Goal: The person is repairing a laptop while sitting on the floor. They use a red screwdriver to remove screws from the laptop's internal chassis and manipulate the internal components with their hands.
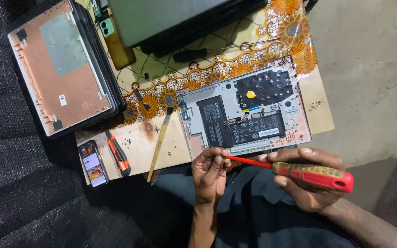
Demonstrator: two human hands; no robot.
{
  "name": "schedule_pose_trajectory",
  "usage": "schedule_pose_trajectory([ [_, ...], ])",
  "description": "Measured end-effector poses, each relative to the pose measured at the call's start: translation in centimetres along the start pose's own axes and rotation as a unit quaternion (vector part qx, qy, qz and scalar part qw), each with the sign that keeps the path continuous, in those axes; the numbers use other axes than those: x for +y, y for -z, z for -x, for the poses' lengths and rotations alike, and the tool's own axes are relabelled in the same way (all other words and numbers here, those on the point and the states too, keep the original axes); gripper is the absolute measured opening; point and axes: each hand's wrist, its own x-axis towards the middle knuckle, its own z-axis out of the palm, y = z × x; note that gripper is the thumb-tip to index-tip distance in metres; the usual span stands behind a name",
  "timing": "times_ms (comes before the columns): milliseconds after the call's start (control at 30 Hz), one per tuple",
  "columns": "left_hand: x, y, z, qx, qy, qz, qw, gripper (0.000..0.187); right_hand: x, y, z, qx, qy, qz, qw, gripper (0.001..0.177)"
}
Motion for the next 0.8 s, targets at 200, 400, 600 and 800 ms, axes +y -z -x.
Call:
schedule_pose_trajectory([
  [200,0.1,-0.2,0.1,0.005,-0.003,-0.014,1.0,0.013,0.2,0.4,0.6,-0.015,-0.026,-0.055,0.998,0.056],
  [400,0.4,-0.6,0.1,0.007,-0.044,-0.051,0.998,0.014,0.1,0.2,0.2,-0.029,-0.002,-0.061,0.998,0.054],
  [600,2.8,-2.7,-0.1,-0.017,-0.117,-0.315,0.942,0.008,0.6,1.1,-0.3,-0.162,-0.026,-0.125,0.979,0.052],
  [800,1.8,-1.5,0.1,0.01,-0.098,-0.304,0.948,0.012,1.3,0.5,-0.2,-0.089,-0.026,-0.099,0.991,0.05],
])
